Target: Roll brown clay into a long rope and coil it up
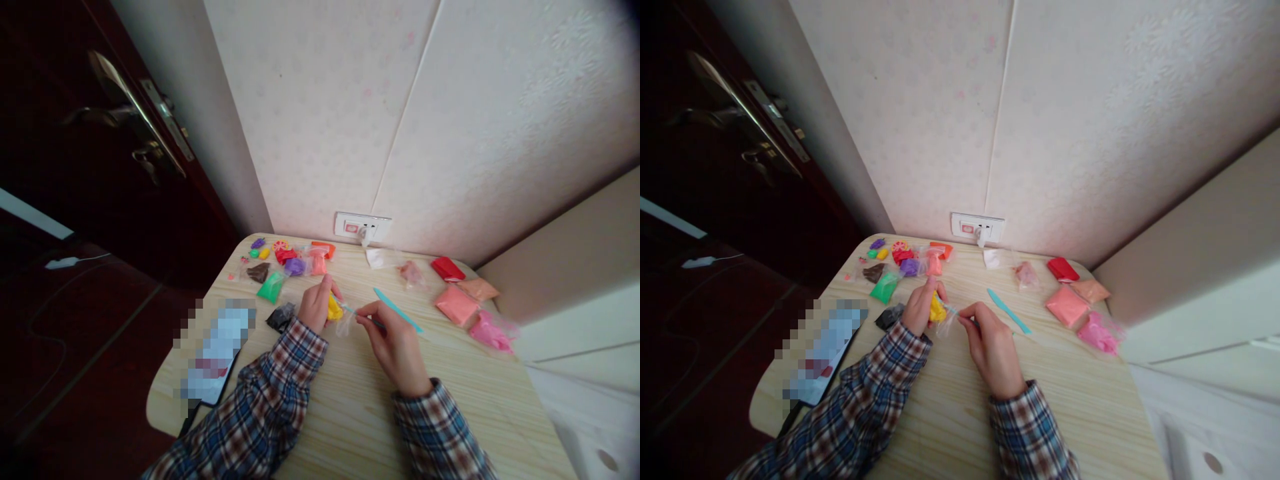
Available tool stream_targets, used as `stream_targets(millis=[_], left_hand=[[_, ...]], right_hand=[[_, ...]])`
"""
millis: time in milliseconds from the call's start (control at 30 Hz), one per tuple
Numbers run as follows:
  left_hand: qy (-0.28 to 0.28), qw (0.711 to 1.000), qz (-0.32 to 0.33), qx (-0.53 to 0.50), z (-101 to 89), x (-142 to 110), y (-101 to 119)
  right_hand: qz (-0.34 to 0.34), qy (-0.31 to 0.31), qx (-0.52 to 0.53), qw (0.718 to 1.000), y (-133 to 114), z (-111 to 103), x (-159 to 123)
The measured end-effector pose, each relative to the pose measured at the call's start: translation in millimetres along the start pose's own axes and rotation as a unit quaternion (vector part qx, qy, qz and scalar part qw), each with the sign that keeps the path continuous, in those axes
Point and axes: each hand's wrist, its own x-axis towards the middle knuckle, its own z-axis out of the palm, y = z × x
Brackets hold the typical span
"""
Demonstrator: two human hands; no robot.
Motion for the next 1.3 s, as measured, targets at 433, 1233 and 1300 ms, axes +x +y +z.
stream_targets(millis=[433,1233,1300], left_hand=[[-0.092,0.992,0.037,0.079,-9.1,7.3,3.6],[-0.084,0.918,0.262,0.286,-0.2,6.6,-13.4],[-0.069,0.919,0.245,0.302,-1.7,8.0,-12.0]], right_hand=[[0.026,-0.085,0.047,0.995,1.3,-17.6,3.7],[0.083,-0.023,-0.085,0.993,3.7,-11.5,3.4],[0.068,-0.044,-0.089,0.993,5.6,-11.4,3.0]])
